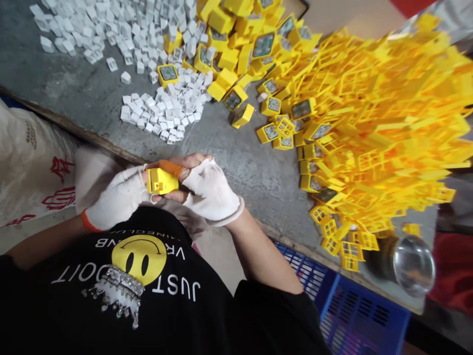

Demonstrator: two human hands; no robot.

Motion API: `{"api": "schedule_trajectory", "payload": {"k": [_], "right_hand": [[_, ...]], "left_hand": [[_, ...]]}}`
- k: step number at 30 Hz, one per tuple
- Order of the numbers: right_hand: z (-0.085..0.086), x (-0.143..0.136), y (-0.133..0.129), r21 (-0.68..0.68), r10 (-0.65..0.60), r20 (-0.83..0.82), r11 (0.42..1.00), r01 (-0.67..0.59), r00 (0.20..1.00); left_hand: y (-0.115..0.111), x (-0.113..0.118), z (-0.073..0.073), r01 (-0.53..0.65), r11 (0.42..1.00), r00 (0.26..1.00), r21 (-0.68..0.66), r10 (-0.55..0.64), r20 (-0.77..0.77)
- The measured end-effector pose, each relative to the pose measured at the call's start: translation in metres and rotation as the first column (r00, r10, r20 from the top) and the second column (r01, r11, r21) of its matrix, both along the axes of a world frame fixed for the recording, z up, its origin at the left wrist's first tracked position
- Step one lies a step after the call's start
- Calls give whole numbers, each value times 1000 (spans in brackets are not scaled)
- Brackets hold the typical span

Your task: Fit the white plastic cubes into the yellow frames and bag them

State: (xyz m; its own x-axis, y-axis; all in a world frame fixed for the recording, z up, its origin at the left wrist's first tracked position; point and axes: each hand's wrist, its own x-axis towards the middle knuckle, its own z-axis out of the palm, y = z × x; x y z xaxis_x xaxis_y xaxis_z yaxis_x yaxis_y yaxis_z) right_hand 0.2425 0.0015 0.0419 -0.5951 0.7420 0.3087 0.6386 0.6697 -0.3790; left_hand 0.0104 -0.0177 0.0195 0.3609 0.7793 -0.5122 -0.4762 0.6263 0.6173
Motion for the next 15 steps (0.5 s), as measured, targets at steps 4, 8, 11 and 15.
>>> {"api": "schedule_trajectory", "payload": {"k": [4,8,11,15], "right_hand": [[-11,-1,-3,40,2,-5,999,-2,1000],[-19,-15,-18,136,-38,-13,990,40,999],[-23,-30,-28,212,-134,-53,967,142,990],[-25,-37,-18,-148,-195,-317,977,155,928]], "left_hand": [[-5,-2,-3,12,999,999,37,-11,-49],[-8,-10,4,108,968,959,229,-40,-281],[-5,-15,12,234,875,845,424,33,-533],[-3,-15,21,287,812,749,508,140,-647]]}}
